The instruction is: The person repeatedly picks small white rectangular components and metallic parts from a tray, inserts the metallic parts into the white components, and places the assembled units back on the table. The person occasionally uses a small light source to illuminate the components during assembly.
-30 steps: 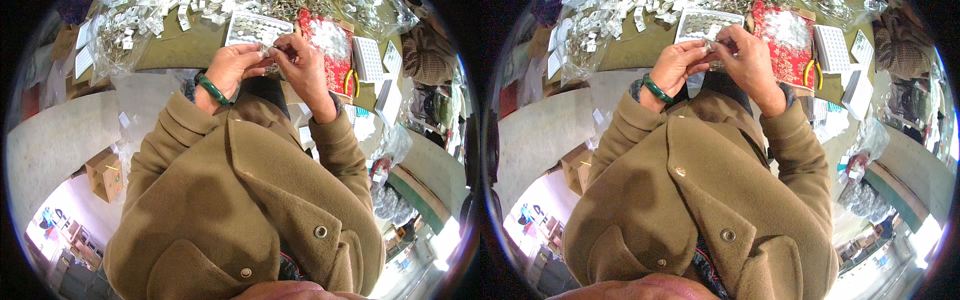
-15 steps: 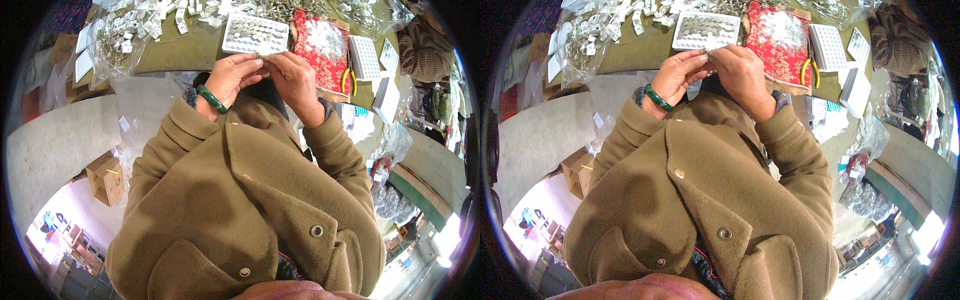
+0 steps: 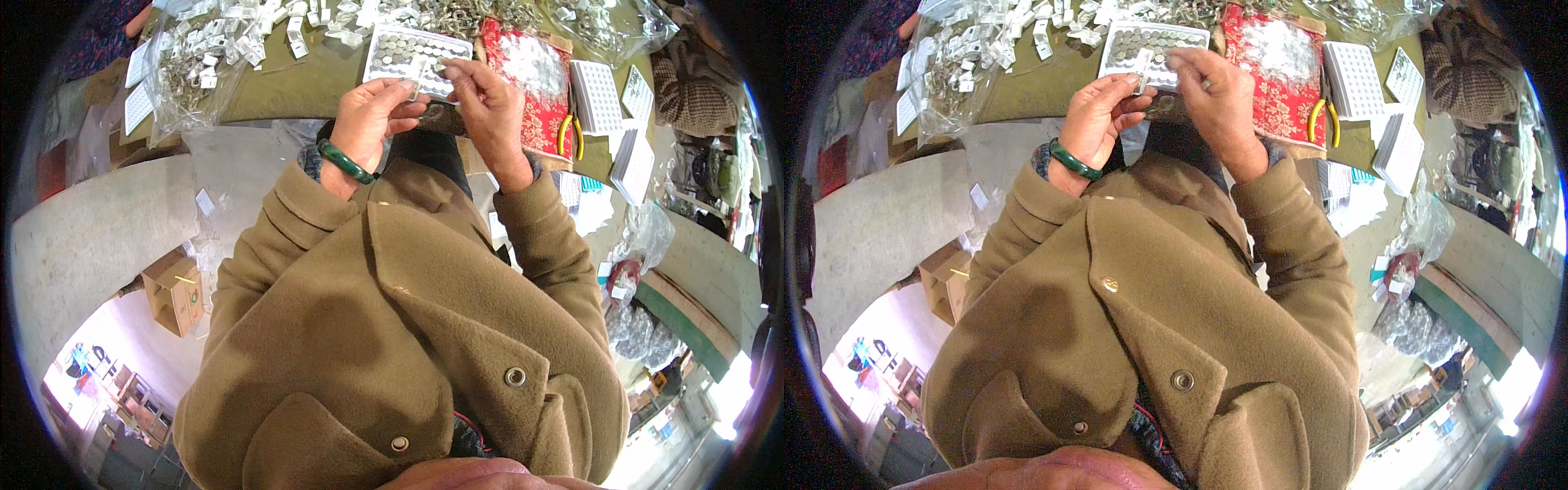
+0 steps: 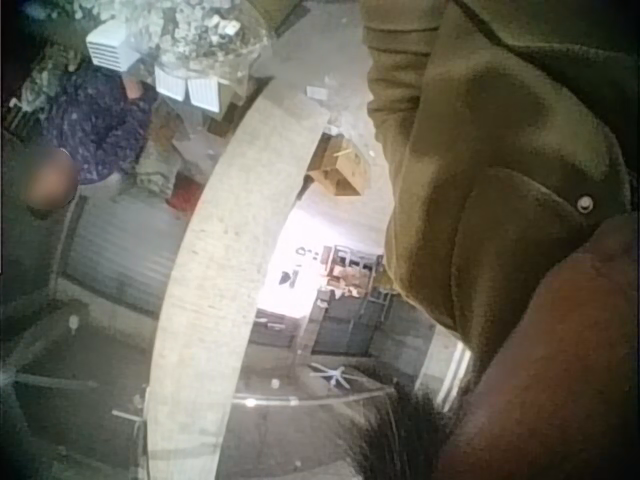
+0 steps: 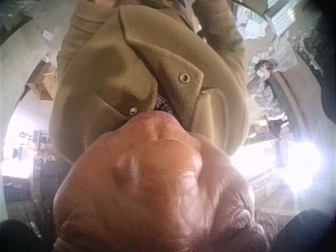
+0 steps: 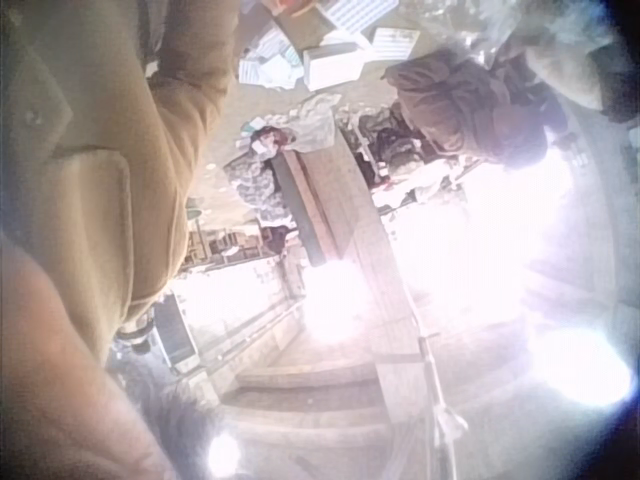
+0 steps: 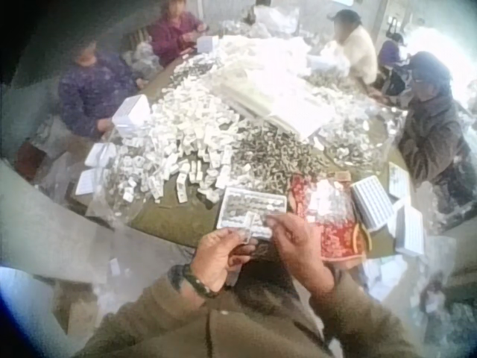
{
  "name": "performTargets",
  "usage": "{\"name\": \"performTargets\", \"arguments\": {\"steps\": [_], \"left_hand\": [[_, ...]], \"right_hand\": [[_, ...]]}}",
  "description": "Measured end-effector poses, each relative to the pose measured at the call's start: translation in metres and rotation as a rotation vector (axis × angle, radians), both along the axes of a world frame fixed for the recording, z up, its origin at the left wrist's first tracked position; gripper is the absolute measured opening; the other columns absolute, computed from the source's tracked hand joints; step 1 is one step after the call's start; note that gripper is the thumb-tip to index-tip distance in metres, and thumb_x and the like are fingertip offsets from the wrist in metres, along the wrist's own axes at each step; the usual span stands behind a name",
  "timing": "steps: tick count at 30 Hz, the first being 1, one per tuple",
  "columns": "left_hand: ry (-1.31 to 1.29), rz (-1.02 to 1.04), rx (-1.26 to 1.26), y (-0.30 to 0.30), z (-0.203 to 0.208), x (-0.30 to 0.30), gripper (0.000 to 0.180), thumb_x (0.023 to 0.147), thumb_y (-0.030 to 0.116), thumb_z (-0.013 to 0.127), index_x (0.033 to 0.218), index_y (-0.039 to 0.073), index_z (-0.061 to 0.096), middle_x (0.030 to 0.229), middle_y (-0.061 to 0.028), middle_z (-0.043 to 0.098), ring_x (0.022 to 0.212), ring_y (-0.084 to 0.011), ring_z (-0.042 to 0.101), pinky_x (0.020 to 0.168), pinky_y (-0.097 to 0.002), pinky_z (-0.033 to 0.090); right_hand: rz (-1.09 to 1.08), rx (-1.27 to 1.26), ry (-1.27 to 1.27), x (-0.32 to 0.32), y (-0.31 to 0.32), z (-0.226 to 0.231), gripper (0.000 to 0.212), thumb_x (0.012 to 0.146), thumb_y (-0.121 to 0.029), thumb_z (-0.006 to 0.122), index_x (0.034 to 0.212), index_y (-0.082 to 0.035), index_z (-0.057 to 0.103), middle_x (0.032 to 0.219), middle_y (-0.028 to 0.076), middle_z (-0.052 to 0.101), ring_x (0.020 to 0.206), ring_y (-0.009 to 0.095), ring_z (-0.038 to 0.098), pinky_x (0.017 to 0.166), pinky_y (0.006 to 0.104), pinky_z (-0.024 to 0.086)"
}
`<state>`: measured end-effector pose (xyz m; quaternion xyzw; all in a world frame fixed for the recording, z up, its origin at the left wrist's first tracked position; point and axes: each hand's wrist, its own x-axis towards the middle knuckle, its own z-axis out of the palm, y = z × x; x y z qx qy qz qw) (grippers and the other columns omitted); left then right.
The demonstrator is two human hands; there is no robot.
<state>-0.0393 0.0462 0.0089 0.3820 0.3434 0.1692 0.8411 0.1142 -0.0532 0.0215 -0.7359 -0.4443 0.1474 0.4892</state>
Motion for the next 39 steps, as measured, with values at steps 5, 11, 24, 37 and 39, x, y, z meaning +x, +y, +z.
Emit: {"name": "performTargets", "arguments": {"steps": [5,11,24,37,39], "left_hand": [[0.01,-0.015,0.05,-0.002,-0.003,0.001,0.018,0.096,0.02,0.057,0.102,0.004,0.062,0.094,-0.0062,0.068,0.082,-0.0102,0.066,0.065,-0.0214,0.056],[-0.014,0.013,-0.02,-0.005,-0.004,-0.001,0.021,0.097,0.02,0.055,0.106,0.001,0.06,0.099,-0.0096,0.068,0.087,-0.0132,0.067,0.071,-0.0222,0.057],[-0.113,-0.038,-0.028,-0.011,0.004,-0.007,0.022,0.093,0.014,0.061,0.109,-0.001,0.061,0.102,-0.0092,0.068,0.094,-0.0161,0.068,0.075,-0.0228,0.057],[-0.155,0.029,-0.029,-0.016,0.001,-0.017,0.022,0.094,0.014,0.059,0.11,-0.001,0.063,0.103,-0.008,0.068,0.093,-0.0163,0.067,0.084,-0.0278,0.055],[-0.153,0.027,-0.041,-0.015,0.001,-0.018,0.022,0.094,0.014,0.059,0.11,-0.002,0.063,0.103,-0.0083,0.067,0.094,-0.0165,0.067,0.084,-0.028,0.055]], "right_hand": [[-0.003,0.091,-0.481,0.015,0.016,-0.011,0.011,0.082,-0.015,0.066,0.093,-0.011,0.069,0.082,0.008,0.061,0.072,0.031,0.063,0.06,0.0395,0.051],[0.018,-0.041,-0.621,0.012,0.019,-0.02,0.003,0.082,-0.013,0.063,0.083,-0.011,0.061,0.079,0.008,0.059,0.071,0.032,0.062,0.06,0.0415,0.051],[0.155,0.117,-0.039,-0.019,-0.004,0.008,0.011,0.083,0.003,0.064,0.092,-0.001,0.061,0.086,0.008,0.064,0.079,0.017,0.064,0.071,0.0272,0.05],[0.189,0.311,-0.557,-0.028,0.004,0.003,0.015,0.075,0.004,0.064,0.087,-0.004,0.061,0.082,0.009,0.062,0.077,0.028,0.062,0.067,0.0357,0.05],[0.169,0.33,-0.542,-0.029,0.006,0.001,0.016,0.073,0.004,0.064,0.086,-0.005,0.06,0.08,0.008,0.062,0.075,0.028,0.061,0.067,0.0366,0.049]]}}
